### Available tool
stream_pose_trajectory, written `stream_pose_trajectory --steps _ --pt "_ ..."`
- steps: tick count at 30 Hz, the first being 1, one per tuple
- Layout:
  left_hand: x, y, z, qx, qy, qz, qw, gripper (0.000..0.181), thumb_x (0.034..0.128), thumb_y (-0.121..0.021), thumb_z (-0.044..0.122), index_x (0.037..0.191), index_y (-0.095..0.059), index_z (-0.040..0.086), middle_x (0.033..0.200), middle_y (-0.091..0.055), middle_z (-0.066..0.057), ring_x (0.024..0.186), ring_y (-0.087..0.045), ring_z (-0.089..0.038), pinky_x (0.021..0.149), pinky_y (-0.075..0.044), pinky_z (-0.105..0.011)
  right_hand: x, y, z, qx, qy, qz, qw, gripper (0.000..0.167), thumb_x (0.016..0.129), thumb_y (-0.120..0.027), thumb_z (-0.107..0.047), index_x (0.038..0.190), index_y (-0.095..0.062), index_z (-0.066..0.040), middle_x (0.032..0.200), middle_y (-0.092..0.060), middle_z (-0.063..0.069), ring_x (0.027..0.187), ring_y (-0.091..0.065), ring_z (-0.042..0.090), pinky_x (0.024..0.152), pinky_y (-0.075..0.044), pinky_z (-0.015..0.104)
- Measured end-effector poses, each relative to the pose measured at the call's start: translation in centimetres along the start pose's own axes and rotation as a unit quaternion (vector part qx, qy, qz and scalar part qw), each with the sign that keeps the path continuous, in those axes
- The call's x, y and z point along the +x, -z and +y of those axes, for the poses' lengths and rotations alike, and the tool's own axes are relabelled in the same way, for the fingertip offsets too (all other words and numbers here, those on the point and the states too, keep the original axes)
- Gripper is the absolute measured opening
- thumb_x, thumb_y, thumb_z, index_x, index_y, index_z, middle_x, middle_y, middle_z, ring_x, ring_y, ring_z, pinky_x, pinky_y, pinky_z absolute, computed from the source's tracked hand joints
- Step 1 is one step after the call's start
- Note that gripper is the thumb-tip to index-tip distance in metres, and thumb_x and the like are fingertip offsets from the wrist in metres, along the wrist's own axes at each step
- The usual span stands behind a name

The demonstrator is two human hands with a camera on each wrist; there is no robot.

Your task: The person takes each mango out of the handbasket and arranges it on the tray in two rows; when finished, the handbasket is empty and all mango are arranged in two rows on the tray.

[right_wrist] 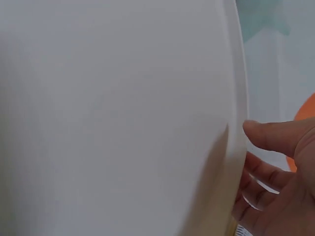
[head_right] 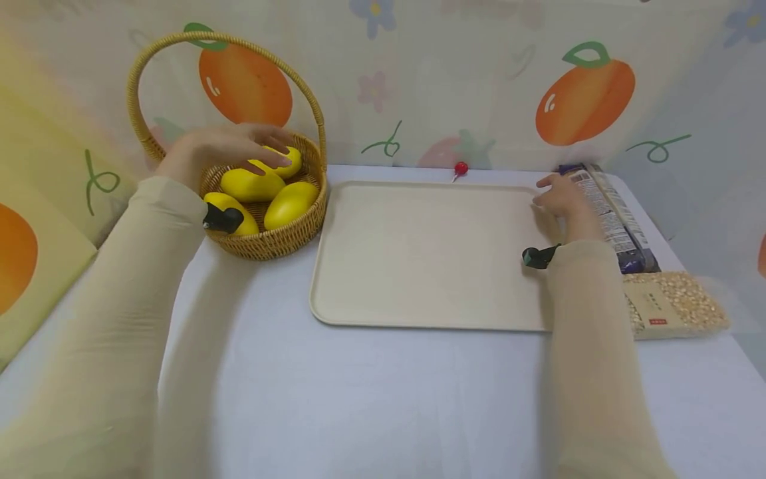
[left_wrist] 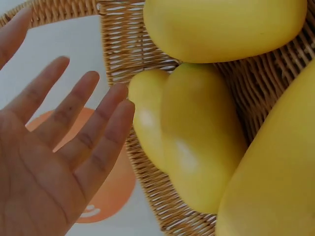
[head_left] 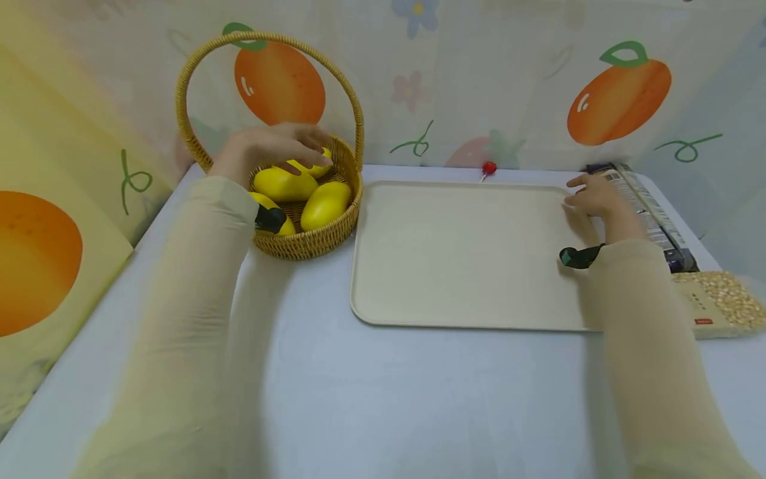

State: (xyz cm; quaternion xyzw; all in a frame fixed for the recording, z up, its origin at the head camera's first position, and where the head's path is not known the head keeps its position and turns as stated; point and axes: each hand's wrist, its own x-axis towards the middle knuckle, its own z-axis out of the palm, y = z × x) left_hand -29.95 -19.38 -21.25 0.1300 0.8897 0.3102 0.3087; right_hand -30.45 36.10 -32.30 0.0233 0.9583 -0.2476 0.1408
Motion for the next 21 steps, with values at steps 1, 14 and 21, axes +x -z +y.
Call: stream_pose_trajectory --steps 1,14,21 --pt "0.1 0.0 -0.2 -0.006 -0.001 -0.011 0.9999 0.078 0.0975 -0.058 0.039 0.159 -0.015 0.018 0.167 -0.015 -0.010 0.149 -0.030 -0.032 0.121 -0.032 -0.051 -0.1 -0.1 -0.1 0.002 0.000 0.002 1.0000 0.055 0.099 -0.045 -0.015 0.147 -0.030 0.007 0.143 -0.034 0.042 0.126 -0.040 0.053 0.106 -0.036 0.064" --pt "1.5 -0.9 -1.3 0.013 0.007 -0.074 0.9972 0.091 0.0914 -0.069 0.026 0.160 -0.009 0.021 0.168 -0.007 -0.012 0.153 -0.021 -0.034 0.123 -0.026 -0.053 -0.6 -0.4 0.4 0.008 0.001 0.012 0.9999 0.058 0.090 -0.040 -0.002 0.147 -0.033 0.007 0.142 -0.033 0.043 0.130 -0.034 0.055 0.109 -0.033 0.063" --pt "2.0 -1.0 -1.1 0.065 0.022 -0.113 0.9912 0.096 0.0902 -0.070 0.025 0.160 -0.005 0.020 0.168 -0.006 -0.016 0.155 -0.011 -0.036 0.124 -0.022 -0.056 -0.4 -0.5 1.0 0.026 -0.003 0.011 0.9996 0.058 0.091 -0.040 -0.002 0.148 -0.033 0.005 0.143 -0.033 0.042 0.129 -0.036 0.054 0.107 -0.034 0.061"
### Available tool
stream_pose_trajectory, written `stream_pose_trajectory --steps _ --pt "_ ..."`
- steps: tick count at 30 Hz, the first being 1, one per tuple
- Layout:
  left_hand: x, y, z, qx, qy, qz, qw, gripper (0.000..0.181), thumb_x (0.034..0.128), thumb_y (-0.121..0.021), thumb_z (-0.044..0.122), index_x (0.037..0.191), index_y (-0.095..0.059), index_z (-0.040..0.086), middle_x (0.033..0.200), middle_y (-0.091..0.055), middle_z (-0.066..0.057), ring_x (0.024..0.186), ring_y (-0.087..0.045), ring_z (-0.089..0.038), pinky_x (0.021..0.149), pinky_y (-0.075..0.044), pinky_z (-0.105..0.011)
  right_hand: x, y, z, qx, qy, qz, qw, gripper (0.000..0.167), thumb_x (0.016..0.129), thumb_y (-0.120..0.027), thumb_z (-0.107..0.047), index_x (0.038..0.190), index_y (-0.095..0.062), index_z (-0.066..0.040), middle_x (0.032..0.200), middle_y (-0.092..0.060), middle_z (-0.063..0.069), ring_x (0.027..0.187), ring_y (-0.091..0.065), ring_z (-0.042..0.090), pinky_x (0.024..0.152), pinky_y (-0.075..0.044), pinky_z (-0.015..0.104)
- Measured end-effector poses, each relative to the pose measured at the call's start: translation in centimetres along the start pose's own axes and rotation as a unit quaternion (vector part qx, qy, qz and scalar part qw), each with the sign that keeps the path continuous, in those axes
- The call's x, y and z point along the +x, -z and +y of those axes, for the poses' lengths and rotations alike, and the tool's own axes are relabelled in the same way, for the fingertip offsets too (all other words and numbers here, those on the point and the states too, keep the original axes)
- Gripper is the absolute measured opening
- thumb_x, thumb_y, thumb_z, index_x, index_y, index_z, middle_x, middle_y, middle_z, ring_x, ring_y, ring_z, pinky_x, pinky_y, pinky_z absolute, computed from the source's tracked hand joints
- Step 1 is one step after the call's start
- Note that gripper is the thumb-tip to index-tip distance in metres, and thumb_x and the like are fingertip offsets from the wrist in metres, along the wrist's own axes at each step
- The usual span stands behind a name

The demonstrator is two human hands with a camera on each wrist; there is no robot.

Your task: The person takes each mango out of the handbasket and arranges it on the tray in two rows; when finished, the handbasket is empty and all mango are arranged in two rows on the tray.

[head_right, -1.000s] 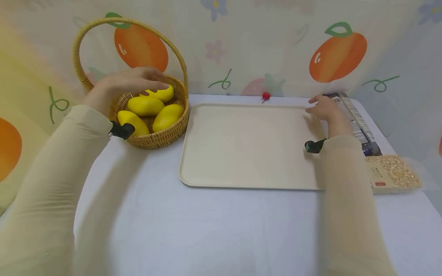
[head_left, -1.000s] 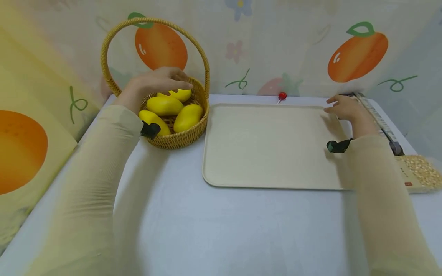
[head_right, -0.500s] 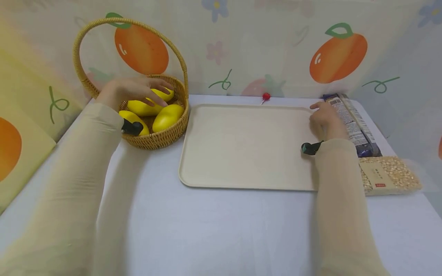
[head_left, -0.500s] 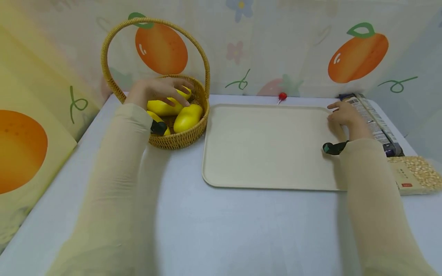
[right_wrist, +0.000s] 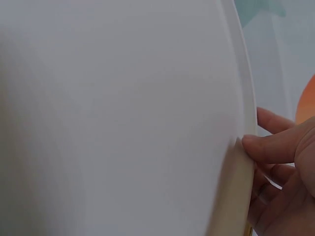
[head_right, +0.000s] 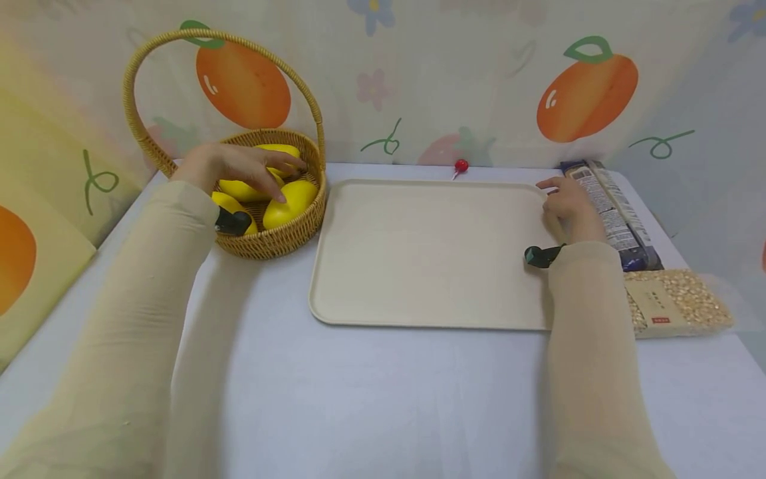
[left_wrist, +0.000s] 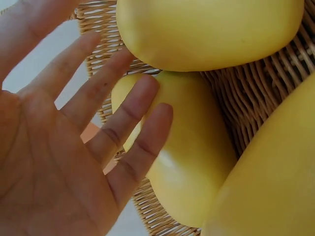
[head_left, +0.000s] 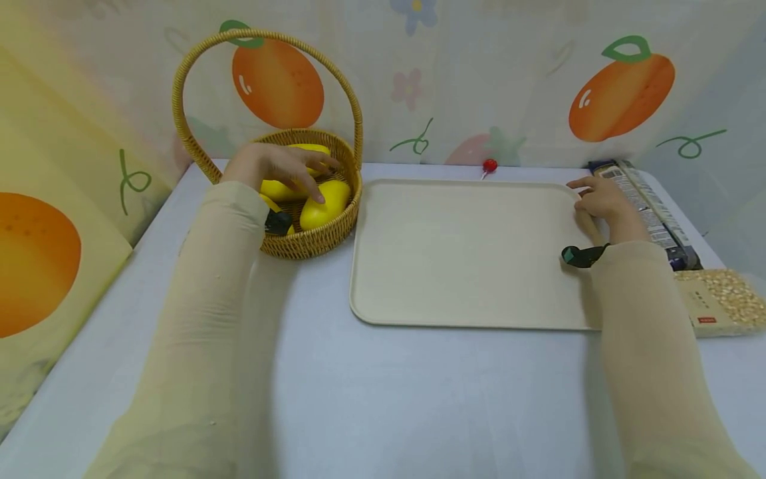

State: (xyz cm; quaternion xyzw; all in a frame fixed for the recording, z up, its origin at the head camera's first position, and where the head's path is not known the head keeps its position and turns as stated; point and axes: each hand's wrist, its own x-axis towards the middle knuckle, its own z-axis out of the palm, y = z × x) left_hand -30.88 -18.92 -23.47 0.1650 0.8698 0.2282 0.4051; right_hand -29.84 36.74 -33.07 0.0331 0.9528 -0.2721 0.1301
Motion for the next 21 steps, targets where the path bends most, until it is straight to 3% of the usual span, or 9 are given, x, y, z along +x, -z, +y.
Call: stream_pose_trajectory --steps 8,15,21 --pt "0.4 0.0 0.2 0.048 0.018 -0.040 0.9979 0.099 0.0893 -0.072 0.024 0.160 -0.002 0.015 0.167 -0.004 -0.020 0.155 -0.005 -0.039 0.123 -0.019 -0.061 0.2 0.0 0.3 -0.002 -0.004 0.001 1.0000 0.056 0.093 -0.041 -0.003 0.148 -0.033 0.003 0.144 -0.032 0.042 0.132 -0.031 0.056 0.111 -0.029 0.066" --pt "0.7 -0.7 -0.1 0.000 0.067 -0.066 0.9956 0.103 0.0911 -0.071 0.022 0.160 0.005 0.024 0.167 0.005 -0.019 0.155 -0.006 -0.036 0.123 -0.027 -0.053 0.3 0.2 0.4 -0.006 -0.010 -0.001 0.9999 0.056 0.094 -0.042 -0.004 0.149 -0.033 0.001 0.145 -0.032 0.042 0.133 -0.031 0.056 0.112 -0.028 0.068" --pt "1.0 -1.0 -0.5 -0.031 0.081 -0.069 0.9939 0.102 0.0921 -0.070 0.024 0.159 0.007 0.032 0.167 0.014 -0.015 0.153 -0.012 -0.034 0.121 -0.032 -0.051 0.4 0.2 0.4 -0.010 -0.013 -0.005 0.9999 0.055 0.095 -0.042 -0.005 0.150 -0.033 0.000 0.145 -0.032 0.041 0.134 -0.030 0.056 0.112 -0.027 0.068"
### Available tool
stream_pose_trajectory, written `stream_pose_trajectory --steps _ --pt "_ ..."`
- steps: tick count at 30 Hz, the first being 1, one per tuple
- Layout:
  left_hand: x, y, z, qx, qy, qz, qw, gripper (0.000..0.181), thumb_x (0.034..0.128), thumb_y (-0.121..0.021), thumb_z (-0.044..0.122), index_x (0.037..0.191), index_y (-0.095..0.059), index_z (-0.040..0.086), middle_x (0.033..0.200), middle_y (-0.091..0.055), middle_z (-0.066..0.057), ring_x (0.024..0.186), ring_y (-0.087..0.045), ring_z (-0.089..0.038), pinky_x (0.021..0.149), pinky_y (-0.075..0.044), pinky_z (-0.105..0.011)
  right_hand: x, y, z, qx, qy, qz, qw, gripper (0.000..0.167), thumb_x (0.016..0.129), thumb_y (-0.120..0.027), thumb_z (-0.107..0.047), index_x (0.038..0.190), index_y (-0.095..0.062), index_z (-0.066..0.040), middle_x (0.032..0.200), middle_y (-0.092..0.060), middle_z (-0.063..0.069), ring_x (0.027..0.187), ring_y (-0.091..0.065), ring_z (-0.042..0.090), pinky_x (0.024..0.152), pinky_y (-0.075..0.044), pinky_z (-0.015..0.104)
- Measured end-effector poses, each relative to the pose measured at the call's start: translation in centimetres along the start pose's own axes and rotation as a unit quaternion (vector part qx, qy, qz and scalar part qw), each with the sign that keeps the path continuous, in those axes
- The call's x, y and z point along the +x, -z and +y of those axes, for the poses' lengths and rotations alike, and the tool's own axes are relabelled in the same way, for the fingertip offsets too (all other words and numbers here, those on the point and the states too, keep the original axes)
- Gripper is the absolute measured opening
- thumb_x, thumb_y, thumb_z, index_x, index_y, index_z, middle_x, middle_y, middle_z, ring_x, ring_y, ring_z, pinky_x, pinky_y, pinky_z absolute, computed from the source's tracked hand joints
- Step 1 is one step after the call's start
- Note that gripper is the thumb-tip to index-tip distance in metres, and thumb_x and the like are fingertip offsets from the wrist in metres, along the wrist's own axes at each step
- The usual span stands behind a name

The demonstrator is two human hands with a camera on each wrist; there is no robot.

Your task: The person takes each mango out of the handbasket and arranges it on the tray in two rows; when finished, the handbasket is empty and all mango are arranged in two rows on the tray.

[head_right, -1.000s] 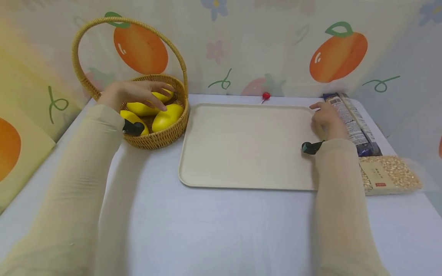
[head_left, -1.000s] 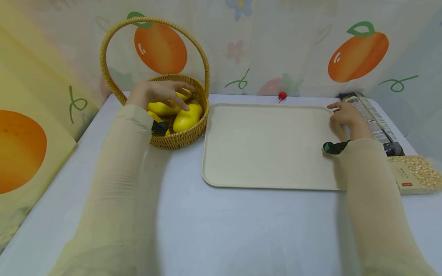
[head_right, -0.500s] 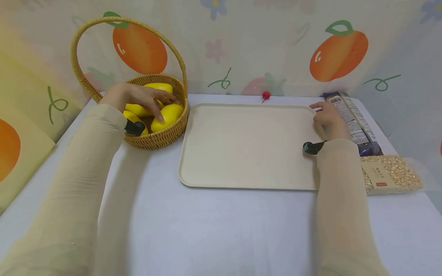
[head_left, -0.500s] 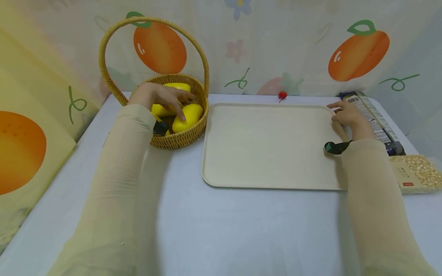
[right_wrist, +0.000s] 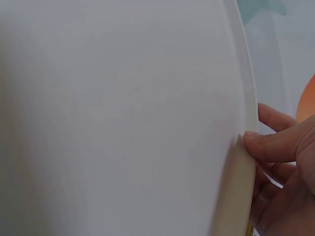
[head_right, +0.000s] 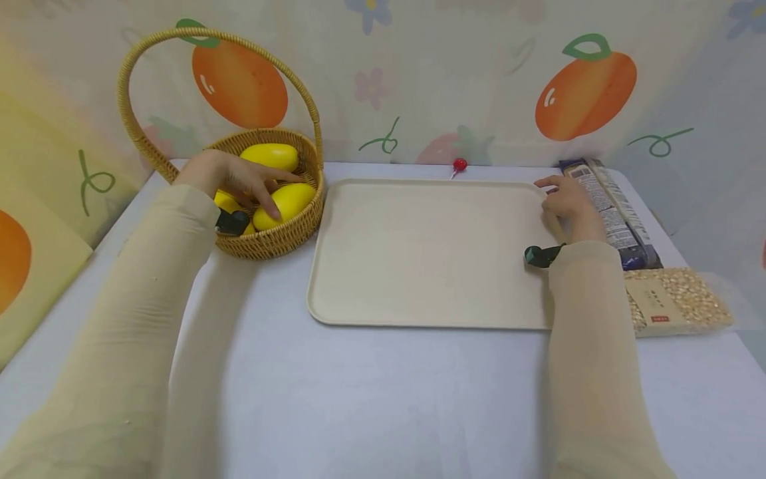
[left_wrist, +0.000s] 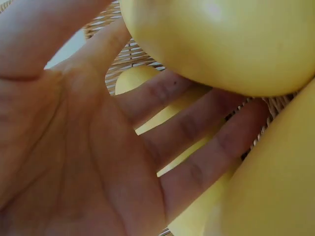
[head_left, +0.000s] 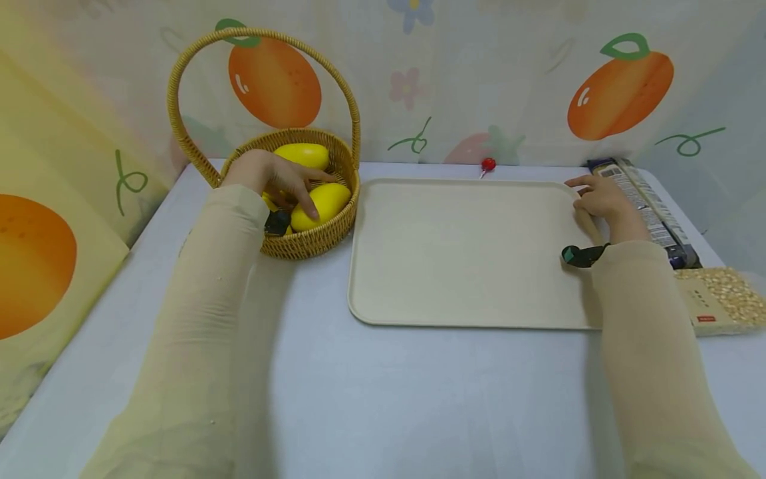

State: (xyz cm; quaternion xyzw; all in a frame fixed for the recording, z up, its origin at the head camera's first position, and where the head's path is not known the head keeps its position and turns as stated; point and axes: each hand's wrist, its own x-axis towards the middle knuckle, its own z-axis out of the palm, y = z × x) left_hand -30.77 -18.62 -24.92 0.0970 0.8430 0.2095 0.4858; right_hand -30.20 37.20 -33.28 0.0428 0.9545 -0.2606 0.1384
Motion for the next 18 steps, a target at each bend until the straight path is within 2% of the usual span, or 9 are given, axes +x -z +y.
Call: stream_pose_trajectory --steps 5,12,18 --pt "-0.01 0.01 -0.27 -0.010 -0.002 -0.001 0.9999 0.098 0.0941 -0.067 0.028 0.158 0.006 0.035 0.166 0.014 -0.015 0.148 -0.018 -0.033 0.120 -0.033 -0.051 0.02 -0.04 0.09 0.007 0.001 -0.001 1.0000 0.055 0.096 -0.042 -0.005 0.150 -0.033 -0.001 0.145 -0.031 0.041 0.134 -0.029 0.056 0.113 -0.027 0.068" --pt "0.00 -0.08 -0.37 -0.016 0.009 0.022 0.9996 0.091 0.0946 -0.066 0.034 0.158 0.000 0.039 0.167 0.011 -0.013 0.141 -0.024 -0.029 0.117 -0.039 -0.048 0.06 -0.06 0.15 0.008 0.007 0.003 0.9999 0.056 0.095 -0.042 -0.005 0.149 -0.033 0.000 0.145 -0.032 0.042 0.133 -0.031 0.056 0.112 -0.029 0.067" --pt "-0.09 0.02 -0.37 -0.004 0.007 0.031 0.9995 0.089 0.0936 -0.067 0.033 0.158 -0.005 0.039 0.167 0.013 -0.012 0.149 -0.020 -0.034 0.117 -0.039 -0.049 -0.10 -0.08 -0.11 0.010 0.001 -0.002 1.0000 0.055 0.096 -0.041 -0.005 0.150 -0.033 -0.001 0.146 -0.031 0.041 0.134 -0.029 0.057 0.113 -0.027 0.068"
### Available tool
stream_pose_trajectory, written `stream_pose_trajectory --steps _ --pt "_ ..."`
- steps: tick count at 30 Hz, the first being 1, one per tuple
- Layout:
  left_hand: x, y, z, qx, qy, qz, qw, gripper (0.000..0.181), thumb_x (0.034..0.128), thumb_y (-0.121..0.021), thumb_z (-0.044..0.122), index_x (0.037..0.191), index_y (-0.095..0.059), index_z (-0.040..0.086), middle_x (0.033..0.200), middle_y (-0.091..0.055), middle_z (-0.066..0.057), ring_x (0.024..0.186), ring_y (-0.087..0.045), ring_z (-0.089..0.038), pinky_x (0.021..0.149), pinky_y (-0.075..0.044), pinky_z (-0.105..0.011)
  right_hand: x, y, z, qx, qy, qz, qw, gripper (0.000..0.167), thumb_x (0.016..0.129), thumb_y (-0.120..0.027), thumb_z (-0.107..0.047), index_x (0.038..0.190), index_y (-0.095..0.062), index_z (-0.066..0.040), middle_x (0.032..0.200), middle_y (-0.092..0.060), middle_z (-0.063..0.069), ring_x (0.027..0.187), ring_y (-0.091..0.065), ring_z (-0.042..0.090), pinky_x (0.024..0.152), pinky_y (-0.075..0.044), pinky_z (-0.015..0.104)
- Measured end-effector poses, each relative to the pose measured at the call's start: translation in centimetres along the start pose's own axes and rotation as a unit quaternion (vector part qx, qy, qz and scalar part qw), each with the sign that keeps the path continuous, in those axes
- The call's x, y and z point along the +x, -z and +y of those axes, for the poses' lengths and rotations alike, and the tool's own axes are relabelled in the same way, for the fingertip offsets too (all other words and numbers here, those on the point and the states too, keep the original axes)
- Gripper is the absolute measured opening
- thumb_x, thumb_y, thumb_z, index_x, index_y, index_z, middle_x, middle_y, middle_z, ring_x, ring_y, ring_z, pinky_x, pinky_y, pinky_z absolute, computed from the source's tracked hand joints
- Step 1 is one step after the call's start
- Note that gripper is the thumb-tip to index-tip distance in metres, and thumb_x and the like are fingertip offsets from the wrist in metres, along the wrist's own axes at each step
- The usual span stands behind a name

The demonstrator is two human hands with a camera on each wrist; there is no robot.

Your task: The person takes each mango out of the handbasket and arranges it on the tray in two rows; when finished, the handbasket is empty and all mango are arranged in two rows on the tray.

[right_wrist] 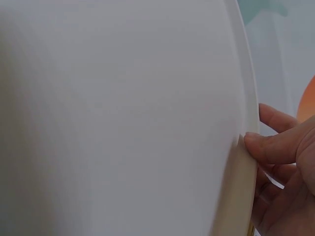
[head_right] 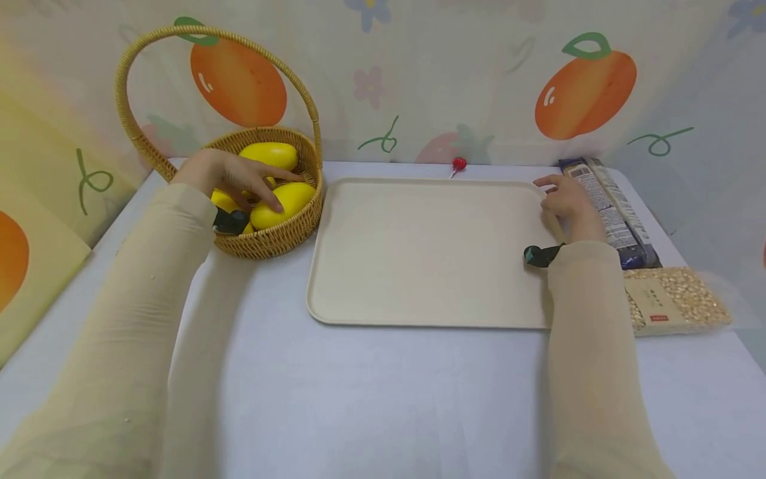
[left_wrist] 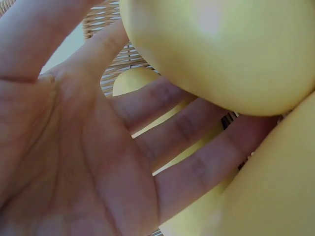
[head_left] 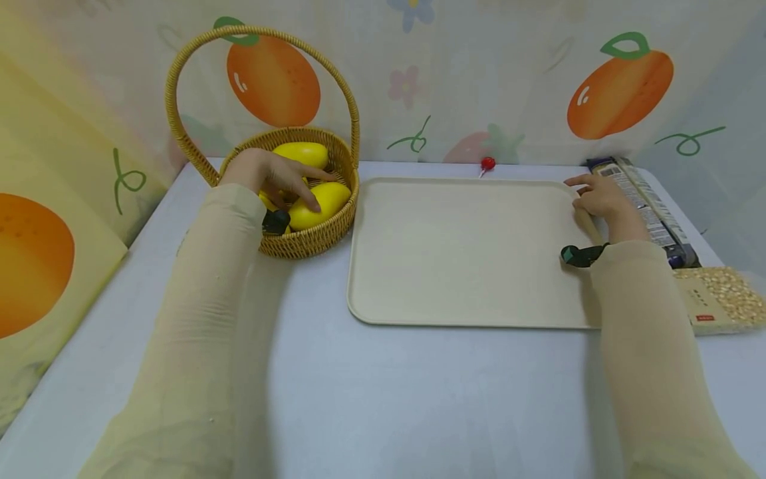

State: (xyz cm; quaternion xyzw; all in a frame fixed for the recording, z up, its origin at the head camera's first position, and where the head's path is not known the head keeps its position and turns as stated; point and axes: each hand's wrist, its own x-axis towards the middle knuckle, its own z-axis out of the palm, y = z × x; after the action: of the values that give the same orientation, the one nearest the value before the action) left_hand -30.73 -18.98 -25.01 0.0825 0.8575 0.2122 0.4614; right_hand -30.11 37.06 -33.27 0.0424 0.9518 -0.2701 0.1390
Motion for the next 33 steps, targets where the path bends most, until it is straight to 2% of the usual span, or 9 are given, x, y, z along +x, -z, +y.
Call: stream_pose_trajectory --steps 6,9,12,17,22,25,27,33 --pt "-0.3 0.2 -0.2 0.008 -0.022 0.003 0.9997 0.089 0.0933 -0.067 0.031 0.160 -0.008 0.031 0.167 0.014 -0.012 0.151 -0.018 -0.037 0.117 -0.038 -0.053 -0.4 -0.2 -0.2 0.005 -0.002 -0.003 1.0000 0.055 0.097 -0.041 -0.006 0.151 -0.032 -0.002 0.147 -0.030 0.040 0.134 -0.028 0.056 0.113 -0.026 0.068" --pt "-0.9 0.7 -0.4 -0.007 -0.032 0.022 0.9992 0.090 0.0926 -0.067 0.032 0.160 -0.007 0.027 0.167 0.012 -0.011 0.151 -0.019 -0.041 0.117 -0.036 -0.055 -0.4 -0.3 -0.3 0.008 -0.004 0.000 1.0000 0.056 0.096 -0.041 -0.006 0.151 -0.032 -0.002 0.147 -0.030 0.040 0.134 -0.029 0.056 0.113 -0.027 0.068" --pt "-2.0 1.1 -0.3 -0.036 -0.043 0.053 0.9971 0.092 0.0916 -0.067 0.034 0.160 -0.006 0.025 0.168 0.003 -0.010 0.151 -0.021 -0.041 0.118 -0.034 -0.056 -0.4 -0.3 -0.4 0.008 -0.004 0.005 0.9999 0.056 0.096 -0.041 -0.006 0.150 -0.033 -0.002 0.147 -0.031 0.040 0.134 -0.030 0.055 0.113 -0.028 0.067" --pt "-3.8 1.5 0.1 -0.086 -0.096 0.078 0.9887 0.090 0.0924 -0.066 0.034 0.160 -0.007 0.027 0.164 -0.017 -0.008 0.144 -0.034 -0.026 0.116 -0.039 -0.049 -0.5 -0.3 -0.3 0.008 -0.002 0.009 0.9999 0.055 0.096 -0.041 -0.006 0.150 -0.034 -0.001 0.146 -0.031 0.040 0.133 -0.029 0.055 0.113 -0.026 0.068" --pt "-5.2 1.3 0.7 -0.120 -0.167 0.082 0.9753 0.075 0.0947 -0.062 0.024 0.156 -0.018 0.029 0.146 -0.038 -0.003 0.122 -0.052 -0.016 0.102 -0.050 -0.035 -0.6 -0.2 -0.2 0.012 0.001 0.010 0.9999 0.054 0.097 -0.041 -0.007 0.150 -0.034 -0.002 0.147 -0.030 0.039 0.133 -0.028 0.055 0.113 -0.024 0.070" --pt "-5.5 1.1 1.2 -0.133 -0.196 0.080 0.9683 0.071 0.0944 -0.061 0.019 0.154 -0.023 0.028 0.138 -0.042 0.000 0.113 -0.056 -0.015 0.096 -0.054 -0.032 -0.7 -0.2 -0.2 0.021 0.001 0.011 0.9997 0.053 0.097 -0.041 -0.007 0.150 -0.034 -0.002 0.147 -0.030 0.038 0.132 -0.028 0.054 0.112 -0.024 0.070" --pt "-5.5 0.9 1.6 -0.136 -0.208 0.078 0.9655 0.069 0.0940 -0.061 0.017 0.153 -0.025 0.028 0.138 -0.043 0.000 0.113 -0.057 -0.016 0.095 -0.054 -0.031 -0.7 -0.2 -0.2 0.026 0.000 0.013 0.9996 0.053 0.098 -0.042 -0.008 0.150 -0.034 -0.002 0.147 -0.030 0.038 0.131 -0.028 0.053 0.112 -0.024 0.070" --pt "-5.4 -0.2 3.0 -0.122 -0.227 0.082 0.9628 0.070 0.0926 -0.062 0.017 0.152 -0.028 0.030 0.142 -0.042 -0.002 0.119 -0.053 -0.020 0.097 -0.053 -0.030 -0.7 -0.3 0.0 0.029 -0.006 0.012 0.9995 0.052 0.099 -0.042 -0.008 0.150 -0.034 -0.004 0.147 -0.030 0.036 0.129 -0.029 0.053 0.111 -0.025 0.071"
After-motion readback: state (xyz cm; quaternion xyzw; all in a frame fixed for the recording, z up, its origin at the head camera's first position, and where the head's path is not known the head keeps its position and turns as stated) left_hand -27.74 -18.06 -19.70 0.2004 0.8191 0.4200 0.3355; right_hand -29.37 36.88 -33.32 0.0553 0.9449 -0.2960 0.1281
